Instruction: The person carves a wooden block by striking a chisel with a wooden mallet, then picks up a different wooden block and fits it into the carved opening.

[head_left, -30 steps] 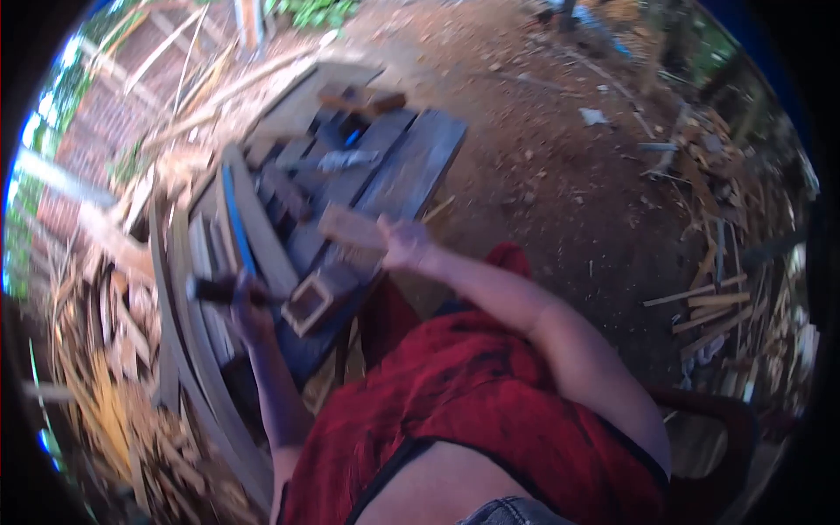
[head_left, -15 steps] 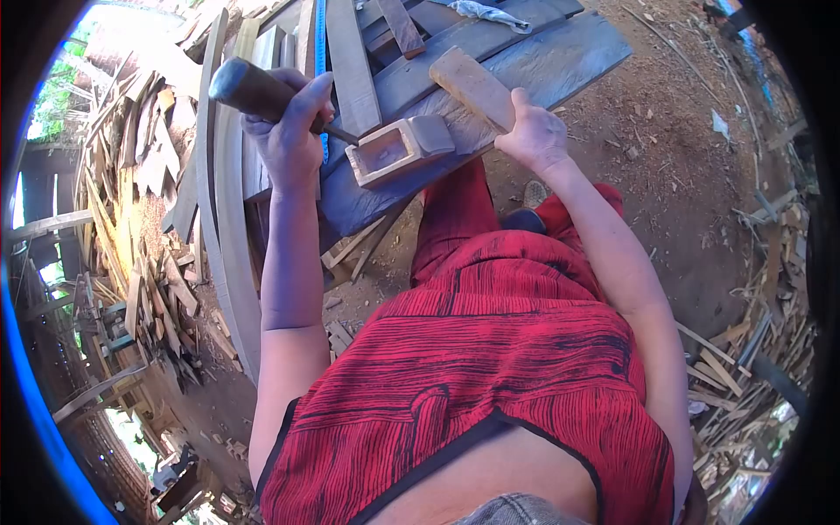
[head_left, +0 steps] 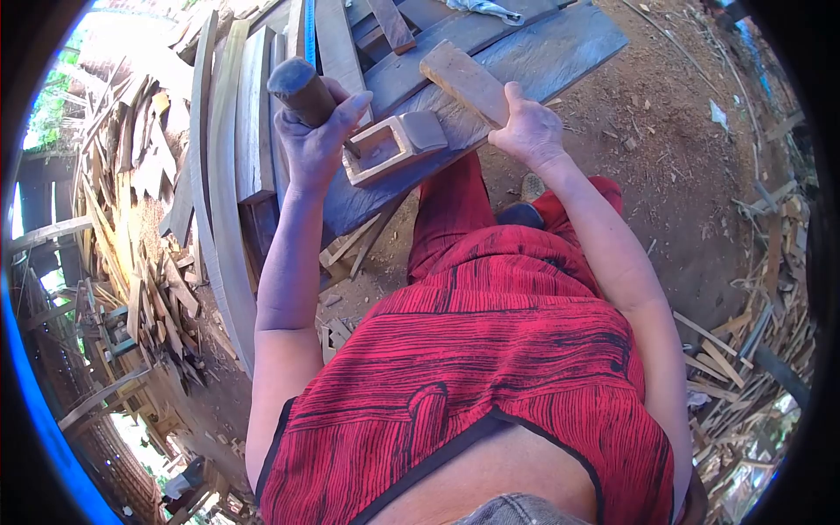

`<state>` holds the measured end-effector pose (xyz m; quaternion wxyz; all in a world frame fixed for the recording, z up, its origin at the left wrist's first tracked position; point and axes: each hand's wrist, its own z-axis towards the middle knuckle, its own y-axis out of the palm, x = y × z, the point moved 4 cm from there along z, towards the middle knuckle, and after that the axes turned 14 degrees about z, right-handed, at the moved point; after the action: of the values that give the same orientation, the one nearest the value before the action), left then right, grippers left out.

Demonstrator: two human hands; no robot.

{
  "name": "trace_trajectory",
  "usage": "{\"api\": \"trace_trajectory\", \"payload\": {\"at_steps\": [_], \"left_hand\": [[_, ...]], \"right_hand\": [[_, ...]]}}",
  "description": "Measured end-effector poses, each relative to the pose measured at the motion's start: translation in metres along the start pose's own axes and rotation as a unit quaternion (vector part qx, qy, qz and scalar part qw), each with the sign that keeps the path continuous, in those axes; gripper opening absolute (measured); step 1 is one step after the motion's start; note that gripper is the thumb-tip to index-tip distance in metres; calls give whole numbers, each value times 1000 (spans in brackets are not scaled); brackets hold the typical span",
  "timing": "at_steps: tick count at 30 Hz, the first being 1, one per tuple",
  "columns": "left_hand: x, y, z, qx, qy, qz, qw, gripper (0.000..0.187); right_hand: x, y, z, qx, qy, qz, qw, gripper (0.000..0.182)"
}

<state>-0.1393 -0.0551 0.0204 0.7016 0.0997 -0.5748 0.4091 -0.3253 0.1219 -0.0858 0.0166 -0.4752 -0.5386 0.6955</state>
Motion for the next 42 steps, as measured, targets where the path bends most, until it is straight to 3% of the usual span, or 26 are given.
{"api": "trace_trajectory", "payload": {"at_steps": [6,8,10,12,16,18,19,22,23,26,27,28,30,31,34,37,38,40,42], "left_hand": [[7,2,-3,28,-10,-4,1000,14],[4,0,-4,36,-10,-3,999,14],[1,-2,-6,41,-15,-3,999,14],[1,-3,-6,33,-19,20,999,13],[2,0,-9,44,-15,4,999,12],[-1,3,-11,36,25,-69,997,12],[0,5,-16,98,13,-81,992,9],[-1,0,-16,43,56,-17,997,9],[-4,-1,-17,43,54,-18,997,9],[-10,1,-13,19,47,-36,998,9],[-7,1,-11,30,83,-28,996,10],[-3,0,-10,40,119,-21,992,10],[-1,3,-12,63,107,-35,992,11],[-1,3,-15,83,90,-48,991,11],[-6,-6,-18,119,50,-57,990,11],[-17,-21,-20,193,-11,-69,979,16],[-19,-23,-19,194,-10,-67,979,16],[-28,-38,-20,330,-40,-160,930,18],[-28,-42,-17,344,-27,-171,923,19]], "right_hand": [[-2,-26,9,-47,-11,41,998,48],[-24,-59,11,-34,-29,183,982,51],[-77,-101,1,61,-186,337,921,55],[-129,-134,-11,5,-235,433,870,63],[-171,-135,-24,12,-256,457,852,60],[-176,-114,-28,-84,-269,157,946,59],[-175,-114,-24,-127,-231,227,938,57],[-188,-143,-32,-63,-244,197,948,55],[-185,-139,-24,-22,-332,343,878,45],[-202,-150,-36,26,-314,420,851,40],[-204,-152,-43,17,-324,337,884,59],[-198,-145,-43,19,-325,336,884,59],[-184,-115,-37,-47,-301,119,945,63],[-178,-116,-34,-46,-302,119,945,63],[-156,-118,-23,-78,-237,198,948,61],[-130,-110,-21,-48,-168,415,893,66],[-124,-107,-22,-48,-169,416,892,66],[-106,-100,-24,-46,-115,414,902,68],[-97,-94,-27,-46,-78,435,896,67]]}}
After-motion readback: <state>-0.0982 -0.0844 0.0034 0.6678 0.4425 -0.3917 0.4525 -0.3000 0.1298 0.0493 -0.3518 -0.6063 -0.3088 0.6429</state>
